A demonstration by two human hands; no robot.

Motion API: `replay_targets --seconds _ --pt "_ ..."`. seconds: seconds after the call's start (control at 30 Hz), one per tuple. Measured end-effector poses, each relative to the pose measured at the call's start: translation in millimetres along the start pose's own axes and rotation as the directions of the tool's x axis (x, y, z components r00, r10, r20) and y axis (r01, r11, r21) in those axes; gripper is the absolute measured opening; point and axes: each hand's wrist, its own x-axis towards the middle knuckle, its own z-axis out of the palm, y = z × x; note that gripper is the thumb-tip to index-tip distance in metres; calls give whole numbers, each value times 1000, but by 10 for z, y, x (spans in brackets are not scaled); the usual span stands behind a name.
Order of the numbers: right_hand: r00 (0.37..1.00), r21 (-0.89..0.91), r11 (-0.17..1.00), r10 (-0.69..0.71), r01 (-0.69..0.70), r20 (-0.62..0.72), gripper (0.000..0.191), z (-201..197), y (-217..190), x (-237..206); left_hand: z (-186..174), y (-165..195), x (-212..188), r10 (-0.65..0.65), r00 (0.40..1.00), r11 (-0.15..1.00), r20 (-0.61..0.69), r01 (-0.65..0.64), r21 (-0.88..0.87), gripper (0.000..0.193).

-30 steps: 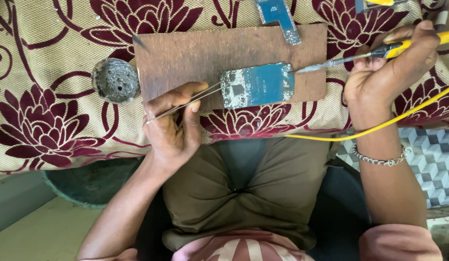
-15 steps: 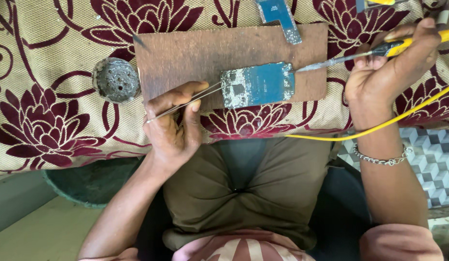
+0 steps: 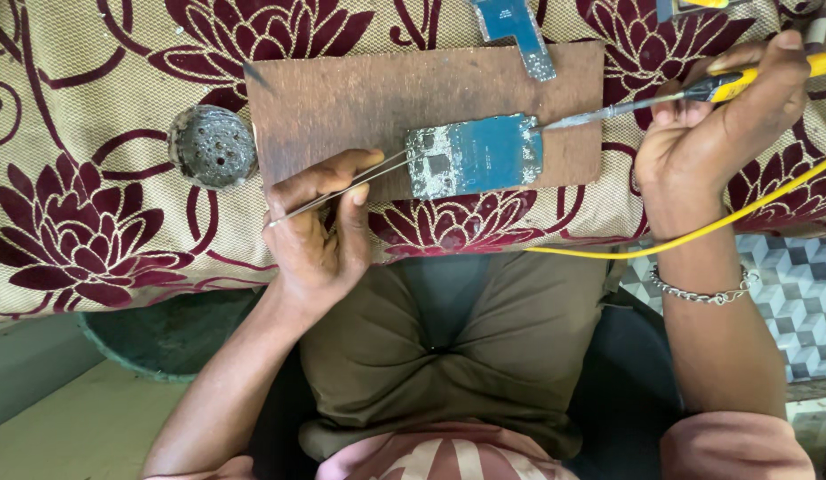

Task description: The person uses a soldering iron and tweezers to apply solder to a small blue circuit board placed on a wooden board on their lap. They repeatedly heat and adjust the board while working on specific solder points.

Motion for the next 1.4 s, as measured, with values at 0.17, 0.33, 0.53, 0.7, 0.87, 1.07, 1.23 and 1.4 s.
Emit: replay_targets --seconds 0.17,0.33,0.53,0.7,0.87,1.07,1.23,1.4 --pt "1000 38 999 -5 4 29 37 -1 12 5 11 -8 1 4 1000 1000 -6 -4 -6 28" --pt "999 14 1000 2 -2 40 37 -13 10 16 19 -14 -5 2 1000 1000 -12 -2 -18 27" --pt "998 19 1000 -5 4 55 37 -29 19 6 8 -7 -24 -10 1000 1000 -8 10 -2 26" --pt "998 39 999 15 -17 57 37 -33 4 6 21 -44 -3 29 1000 999 -10 -29 19 27" --pt "999 54 998 12 -14 33 39 -25 -2 29 14 -34 1 32 999 999 -13 -31 34 27" --pt "999 80 996 32 -32 2 41 -42 5 17 5 -11 -6 10 1000 1000 -5 -10 28 27" --pt "998 72 996 54 -56 26 43 -40 -4 17 17 -13 -14 -4 1000 1000 -9 4 5 27" --pt "998 61 998 19 -23 61 42 -36 -3 10 20 -15 -4 30 999 999 -14 -30 12 27"
